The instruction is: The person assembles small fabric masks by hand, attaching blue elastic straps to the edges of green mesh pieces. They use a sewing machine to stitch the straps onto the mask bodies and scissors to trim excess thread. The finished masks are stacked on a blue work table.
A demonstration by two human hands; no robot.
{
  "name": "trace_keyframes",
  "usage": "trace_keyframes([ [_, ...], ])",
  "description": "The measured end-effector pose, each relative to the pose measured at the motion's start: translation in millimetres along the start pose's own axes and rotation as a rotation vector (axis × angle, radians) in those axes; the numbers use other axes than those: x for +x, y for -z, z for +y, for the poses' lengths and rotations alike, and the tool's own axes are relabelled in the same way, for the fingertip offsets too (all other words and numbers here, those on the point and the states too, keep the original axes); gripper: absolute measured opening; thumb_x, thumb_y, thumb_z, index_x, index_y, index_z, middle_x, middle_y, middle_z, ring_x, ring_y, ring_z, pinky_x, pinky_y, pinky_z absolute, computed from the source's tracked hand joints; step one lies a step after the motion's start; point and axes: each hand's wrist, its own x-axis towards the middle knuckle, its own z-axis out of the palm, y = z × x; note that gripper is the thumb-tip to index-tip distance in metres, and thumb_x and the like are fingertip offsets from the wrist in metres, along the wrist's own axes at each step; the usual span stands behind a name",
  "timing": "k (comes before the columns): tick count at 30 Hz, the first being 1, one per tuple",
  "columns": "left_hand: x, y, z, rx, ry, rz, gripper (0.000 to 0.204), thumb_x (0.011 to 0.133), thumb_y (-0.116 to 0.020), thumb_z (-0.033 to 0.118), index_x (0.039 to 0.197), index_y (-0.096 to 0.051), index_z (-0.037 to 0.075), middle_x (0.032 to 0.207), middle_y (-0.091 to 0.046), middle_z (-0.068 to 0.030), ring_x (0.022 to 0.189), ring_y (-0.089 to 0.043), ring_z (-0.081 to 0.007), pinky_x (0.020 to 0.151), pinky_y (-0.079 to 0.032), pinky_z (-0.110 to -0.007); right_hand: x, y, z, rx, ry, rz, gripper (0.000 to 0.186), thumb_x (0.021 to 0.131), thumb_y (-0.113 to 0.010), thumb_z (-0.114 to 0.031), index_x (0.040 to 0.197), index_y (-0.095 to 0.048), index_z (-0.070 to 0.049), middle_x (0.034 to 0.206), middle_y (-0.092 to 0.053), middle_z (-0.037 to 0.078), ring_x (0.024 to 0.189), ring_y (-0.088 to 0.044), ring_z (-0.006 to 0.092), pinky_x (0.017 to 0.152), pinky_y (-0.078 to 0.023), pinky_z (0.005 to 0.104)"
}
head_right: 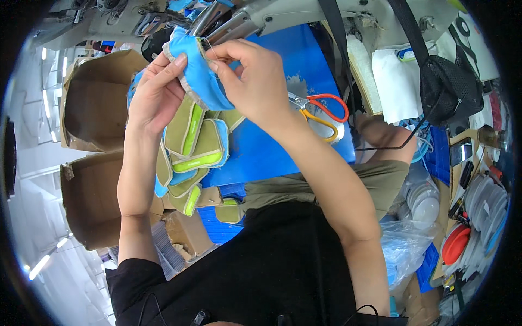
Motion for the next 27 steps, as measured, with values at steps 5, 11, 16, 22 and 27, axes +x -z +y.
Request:
trace_keyframes([
  [5, 2, 4, -7, -0.15, 0.082, -0.036, 0.028, 0.097, -0.067, 0.007, 0.124, -0.064, 0.001, 0.115, -0.073, -0.0079, 0.103, -0.07, -0.0156, 0.095, -0.056, -0.032, 4, 9, -4, -0.061, 0.03, -0.071, 0.017, 0.085, -0.071, -0.003, 0.101, -0.076, -0.005, 0.094, -0.074, 0.009, 0.079, -0.071, 0.0215, 0.063, -0.052, 0.03],
  [11, -4, -9, -13, 0.113, -0.147, 0.056, 0.033, 0.092, -0.075, 0.007, 0.122, -0.064, 0.0, 0.11, -0.074, -0.0076, 0.098, -0.07, -0.0134, 0.091, -0.056, -0.029, 4, 9, -4, -0.115, 0.055, -0.074, 0.016, 0.086, -0.069, -0.004, 0.1, -0.075, -0.005, 0.093, -0.073, 0.01, 0.078, -0.07, 0.0256, 0.065, -0.052, 0.0323],
  [16, -3, -14, -23, 0.426, -0.372, 0.179, 0.032, 0.086, -0.081, 0.002, 0.115, -0.067, -0.001, 0.105, -0.075, -0.0085, 0.092, -0.07, -0.0113, 0.083, -0.057, -0.026, 1, 6, 2, -0.114, 0.103, -0.051, 0.018, 0.085, -0.072, -0.007, 0.102, -0.075, -0.006, 0.091, -0.072, 0.009, 0.079, -0.07, 0.0254, 0.065, -0.052, 0.0329],
  [22, -1, -26, -31, 0.364, -0.391, 0.229, 0.028, 0.086, -0.08, 0.001, 0.111, -0.069, -0.002, 0.103, -0.075, -0.009, 0.09, -0.07, -0.0113, 0.081, -0.058, -0.026, -4, -1, 4, -0.17, 0.168, 0.002, 0.026, 0.08, -0.081, -0.012, 0.104, -0.073, -0.009, 0.089, -0.071, 0.007, 0.08, -0.069, 0.0229, 0.067, -0.052, 0.0313],
  [27, -1, -29, -30, 0.292, -0.361, 0.228, 0.027, 0.086, -0.078, -0.001, 0.111, -0.069, -0.002, 0.102, -0.076, -0.0081, 0.088, -0.071, -0.0099, 0.081, -0.058, -0.025, -5, -4, 3, -0.141, 0.079, 0.001, 0.025, 0.079, -0.082, -0.006, 0.103, -0.074, -0.006, 0.091, -0.071, 0.009, 0.08, -0.068, 0.0206, 0.071, -0.053, 0.0301],
])
